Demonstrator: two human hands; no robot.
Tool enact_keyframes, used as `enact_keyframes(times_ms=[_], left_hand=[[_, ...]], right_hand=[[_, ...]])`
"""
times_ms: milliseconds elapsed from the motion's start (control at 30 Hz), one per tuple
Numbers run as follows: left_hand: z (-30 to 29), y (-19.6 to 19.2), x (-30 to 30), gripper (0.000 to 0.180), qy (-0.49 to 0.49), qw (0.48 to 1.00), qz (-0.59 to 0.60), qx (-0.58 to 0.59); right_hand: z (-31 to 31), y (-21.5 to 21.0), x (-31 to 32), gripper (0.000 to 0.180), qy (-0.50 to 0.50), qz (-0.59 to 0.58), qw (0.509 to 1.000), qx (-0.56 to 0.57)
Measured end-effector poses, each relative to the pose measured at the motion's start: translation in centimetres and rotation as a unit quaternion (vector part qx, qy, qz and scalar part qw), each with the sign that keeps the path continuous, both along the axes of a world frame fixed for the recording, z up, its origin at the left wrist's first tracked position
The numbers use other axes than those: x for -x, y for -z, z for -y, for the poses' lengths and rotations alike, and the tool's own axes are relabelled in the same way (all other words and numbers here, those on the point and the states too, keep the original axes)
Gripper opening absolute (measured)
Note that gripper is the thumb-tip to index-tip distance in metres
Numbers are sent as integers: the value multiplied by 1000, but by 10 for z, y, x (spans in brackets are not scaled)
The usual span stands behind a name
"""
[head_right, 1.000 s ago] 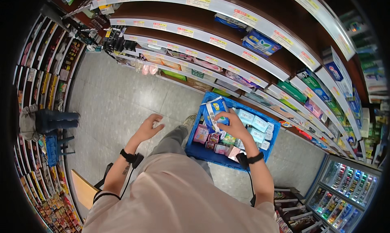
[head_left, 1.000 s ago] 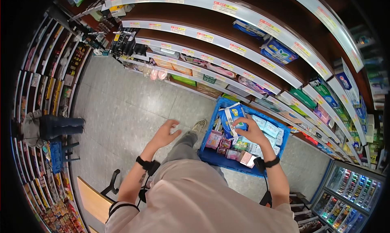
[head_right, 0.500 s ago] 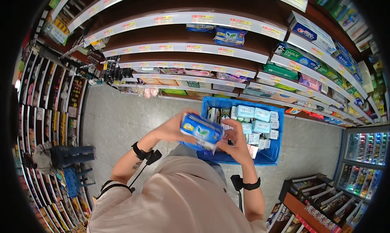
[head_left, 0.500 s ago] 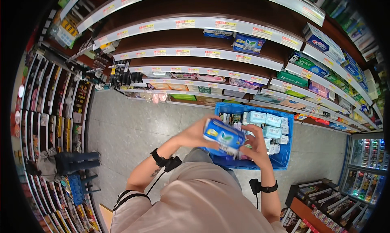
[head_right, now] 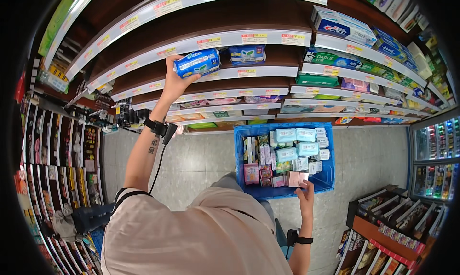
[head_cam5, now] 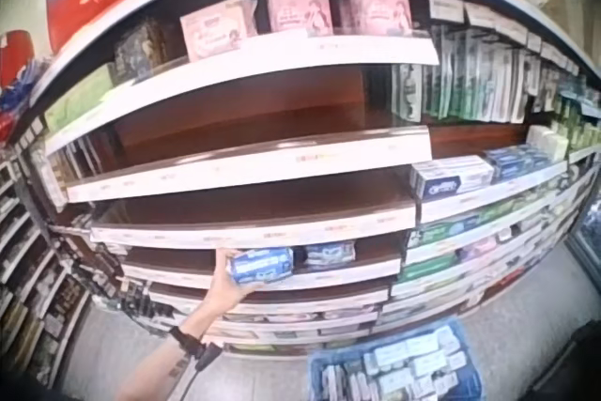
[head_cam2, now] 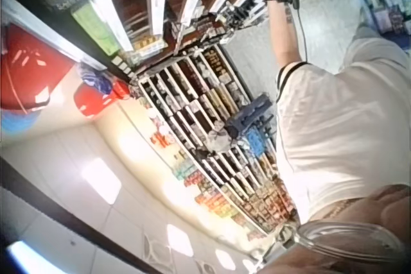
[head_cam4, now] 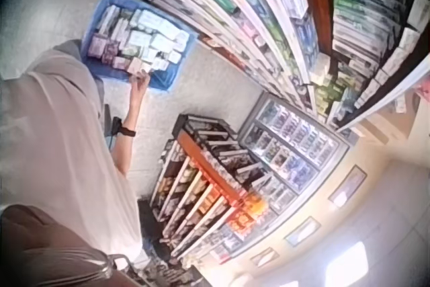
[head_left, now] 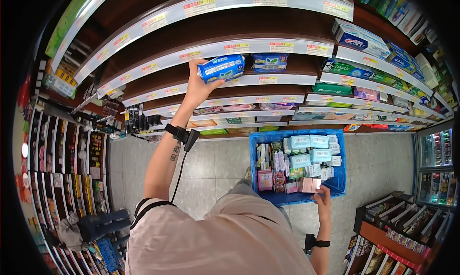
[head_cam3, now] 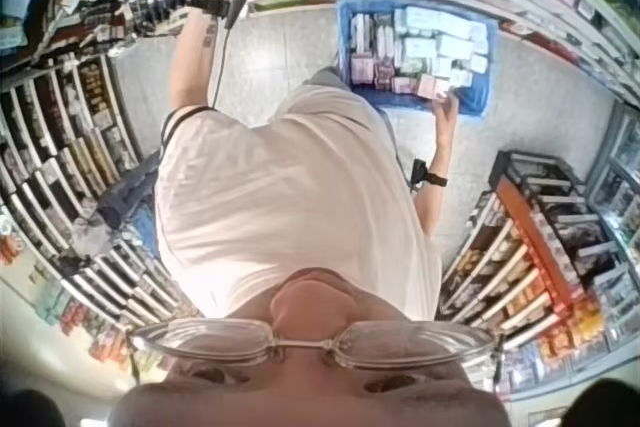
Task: Organizing and stocking sanitary products on supermarket shelves.
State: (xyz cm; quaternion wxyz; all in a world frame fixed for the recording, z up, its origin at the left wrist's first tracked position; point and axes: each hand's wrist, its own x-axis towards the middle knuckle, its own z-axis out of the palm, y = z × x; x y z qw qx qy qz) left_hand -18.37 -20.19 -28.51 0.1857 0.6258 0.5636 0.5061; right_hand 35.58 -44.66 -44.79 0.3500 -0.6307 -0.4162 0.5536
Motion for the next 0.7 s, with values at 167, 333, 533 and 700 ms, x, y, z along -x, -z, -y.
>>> enact_keyframes(times_ms=[167, 333, 533, 700], left_hand=[[-21, 26, 6, 68, -14, 1000, 9, -23], [-44, 7, 12, 54, 2, 998, -10, 55], [-61, 10, 13, 47, -7, 994, -98, 40], [-67, 15, 11, 54, -13, 992, -122, -4]], right_hand=[[37, 31, -12, 47, 66, 28, 992, 99], [57, 57, -11, 46, 67, 36, 985, 158], [58, 66, -7, 44, 79, 29, 982, 167], [60, 72, -8, 43, 80, 28, 981, 174]])
